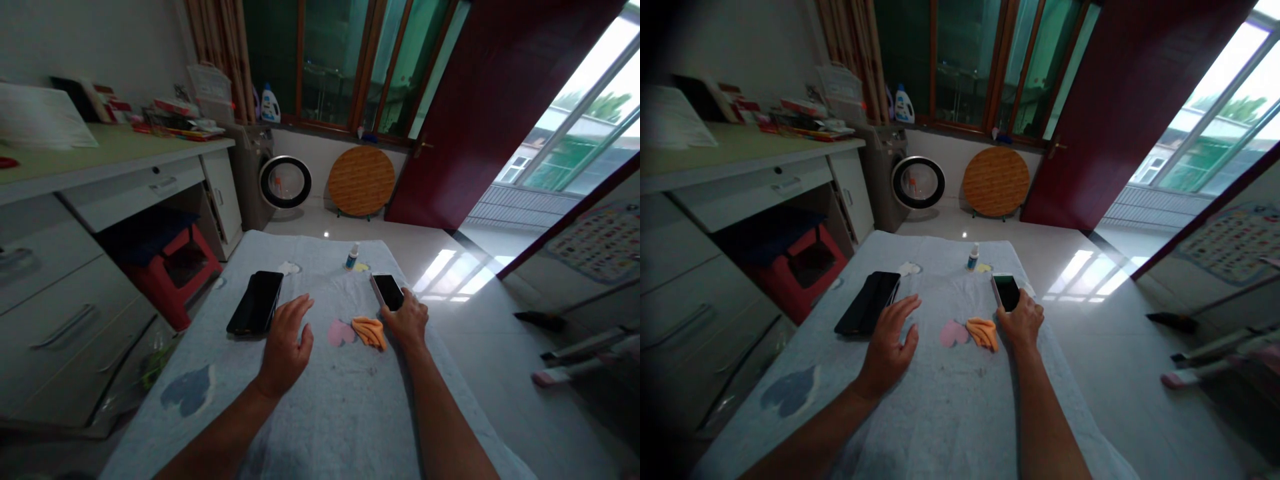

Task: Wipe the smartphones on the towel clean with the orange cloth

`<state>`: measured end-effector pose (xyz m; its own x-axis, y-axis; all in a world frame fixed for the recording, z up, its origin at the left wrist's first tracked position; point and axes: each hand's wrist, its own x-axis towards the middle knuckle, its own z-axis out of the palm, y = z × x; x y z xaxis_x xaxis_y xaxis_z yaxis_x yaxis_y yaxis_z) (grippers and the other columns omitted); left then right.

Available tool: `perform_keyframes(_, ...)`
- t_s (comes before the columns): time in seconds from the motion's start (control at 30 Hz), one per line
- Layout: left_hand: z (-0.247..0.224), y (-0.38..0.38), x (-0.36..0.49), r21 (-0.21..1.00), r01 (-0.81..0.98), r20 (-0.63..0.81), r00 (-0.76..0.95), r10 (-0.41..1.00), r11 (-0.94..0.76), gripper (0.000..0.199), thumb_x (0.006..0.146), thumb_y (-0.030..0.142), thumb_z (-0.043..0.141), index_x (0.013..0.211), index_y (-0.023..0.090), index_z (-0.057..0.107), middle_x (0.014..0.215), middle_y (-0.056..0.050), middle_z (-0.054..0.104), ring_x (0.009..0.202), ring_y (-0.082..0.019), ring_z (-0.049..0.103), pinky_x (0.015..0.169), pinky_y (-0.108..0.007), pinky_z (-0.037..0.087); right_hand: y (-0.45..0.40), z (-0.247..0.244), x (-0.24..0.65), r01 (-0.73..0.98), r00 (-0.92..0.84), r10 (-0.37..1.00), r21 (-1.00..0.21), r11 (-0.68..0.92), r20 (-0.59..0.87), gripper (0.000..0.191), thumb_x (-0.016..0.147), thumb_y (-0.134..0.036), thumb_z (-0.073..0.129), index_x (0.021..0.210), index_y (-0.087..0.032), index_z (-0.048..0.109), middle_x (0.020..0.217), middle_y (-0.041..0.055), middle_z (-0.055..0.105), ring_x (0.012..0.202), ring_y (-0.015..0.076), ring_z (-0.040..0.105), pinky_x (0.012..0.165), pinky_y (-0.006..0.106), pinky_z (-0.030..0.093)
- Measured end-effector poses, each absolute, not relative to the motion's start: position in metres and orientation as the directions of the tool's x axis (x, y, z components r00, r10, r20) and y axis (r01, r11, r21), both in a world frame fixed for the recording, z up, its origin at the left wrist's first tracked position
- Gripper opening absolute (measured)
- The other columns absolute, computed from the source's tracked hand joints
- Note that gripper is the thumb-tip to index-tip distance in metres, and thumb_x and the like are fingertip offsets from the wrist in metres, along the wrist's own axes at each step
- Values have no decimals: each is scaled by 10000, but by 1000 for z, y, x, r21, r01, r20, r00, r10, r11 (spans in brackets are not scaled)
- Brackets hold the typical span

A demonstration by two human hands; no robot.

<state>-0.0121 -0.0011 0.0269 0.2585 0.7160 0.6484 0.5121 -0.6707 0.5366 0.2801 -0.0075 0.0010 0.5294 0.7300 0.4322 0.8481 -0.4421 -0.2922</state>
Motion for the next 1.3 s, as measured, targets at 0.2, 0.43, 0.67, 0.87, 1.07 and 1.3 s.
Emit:
perform_keyframes(0.2,29,0,-16,548,541,633,230,739,-638,426,859,181,441,1276,224,515,1310,-88,563,1240,-262,480,1077,-458,352,-11,4,280,839,543,703,-325,-436,460,689,699,-441,619,1294,-110,518,1275,215,539,1065,383,485,862,495,379)
perform_keyframes(0.43,43,10,-29,540,630,659,96,746,-558,429,855,202,436,1275,220,518,1296,-97,572,1222,-274,486,1066,-458,336,-22,39,259,932,239,786,-361,-21,570,431,787,-363,528,1167,-165,574,1178,144,573,1107,293,498,940,460,396)
perform_keyframes(0.67,60,28,-49,524,823,533,-115,839,-220,503,844,272,505,1338,206,441,1356,-120,496,1256,-331,402,1055,-505,286,-46,46,228,948,109,925,-319,14,363,325,842,-286,476,1116,-190,623,1136,107,591,1000,255,526,894,412,424)
perform_keyframes(0.87,56,37,-61,281,960,311,-94,946,3,656,798,488,583,1327,124,450,1246,-207,526,1156,-412,440,940,-537,350,-47,15,222,956,156,892,-291,-29,424,373,799,-206,480,1150,-155,594,1115,124,582,980,260,506,925,429,405)
perform_keyframes(1.07,51,41,-63,166,986,227,-70,971,33,685,803,550,540,1330,123,445,1148,-189,571,1044,-371,525,848,-459,419,-46,7,218,950,144,890,-314,-1,433,391,791,-213,499,1168,-156,584,1089,116,586,979,266,503,915,436,411)
perform_keyframes(1.3,50,43,-64,170,985,227,-73,971,34,710,774,557,558,1325,124,445,1122,-186,574,1028,-368,525,814,-435,434,-47,5,218,925,25,918,-357,129,395,468,779,-232,537,1242,-173,571,1128,97,560,1045,251,490,959,419,406)
